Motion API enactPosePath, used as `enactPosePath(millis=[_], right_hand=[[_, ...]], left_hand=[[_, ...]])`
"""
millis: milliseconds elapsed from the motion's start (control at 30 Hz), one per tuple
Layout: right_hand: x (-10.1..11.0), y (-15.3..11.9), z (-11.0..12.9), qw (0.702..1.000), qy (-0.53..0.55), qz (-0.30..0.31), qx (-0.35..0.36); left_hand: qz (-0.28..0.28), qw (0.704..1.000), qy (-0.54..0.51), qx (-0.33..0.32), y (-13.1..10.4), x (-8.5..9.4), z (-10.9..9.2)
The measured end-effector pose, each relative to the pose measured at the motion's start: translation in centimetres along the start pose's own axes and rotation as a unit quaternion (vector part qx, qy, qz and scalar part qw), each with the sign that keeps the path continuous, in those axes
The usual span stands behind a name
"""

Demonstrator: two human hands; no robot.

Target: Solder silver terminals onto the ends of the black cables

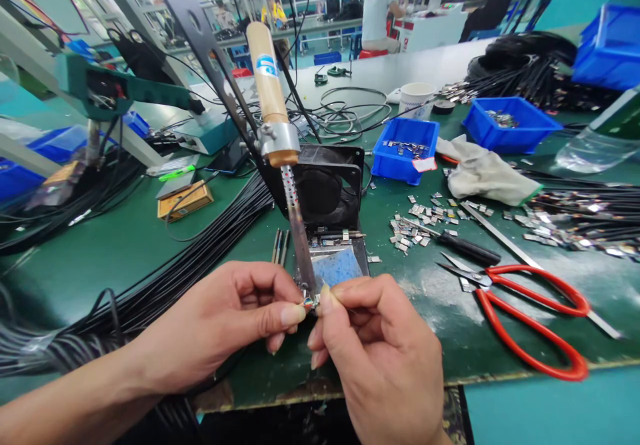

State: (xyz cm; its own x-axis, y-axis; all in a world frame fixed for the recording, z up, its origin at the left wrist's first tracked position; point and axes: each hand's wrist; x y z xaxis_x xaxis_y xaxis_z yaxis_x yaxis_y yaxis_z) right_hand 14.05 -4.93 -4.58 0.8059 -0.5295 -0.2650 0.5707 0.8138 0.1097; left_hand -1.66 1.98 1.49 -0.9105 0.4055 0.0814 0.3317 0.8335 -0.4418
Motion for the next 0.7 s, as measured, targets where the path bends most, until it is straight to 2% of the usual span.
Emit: enactPosePath(millis=[700], right_hand=[[0.08, 0.08, 0.17, 1.0, -0.013, 0.002, -0.01]], left_hand=[[0.004, 1.0, -0.004, 0.002, -0.02, 0.06, -0.03]])
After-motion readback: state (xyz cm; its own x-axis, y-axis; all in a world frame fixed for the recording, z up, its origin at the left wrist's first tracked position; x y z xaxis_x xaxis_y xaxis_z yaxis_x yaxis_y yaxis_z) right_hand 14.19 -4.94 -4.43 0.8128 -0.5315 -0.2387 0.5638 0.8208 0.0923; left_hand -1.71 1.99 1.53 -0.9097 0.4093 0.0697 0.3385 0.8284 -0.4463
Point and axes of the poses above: each hand's wrist, its own y-axis towards the middle knuckle, its own x-axis out of the back of the hand, z = x × y, and after that the axes turned 15 degrees about -z, right-handed
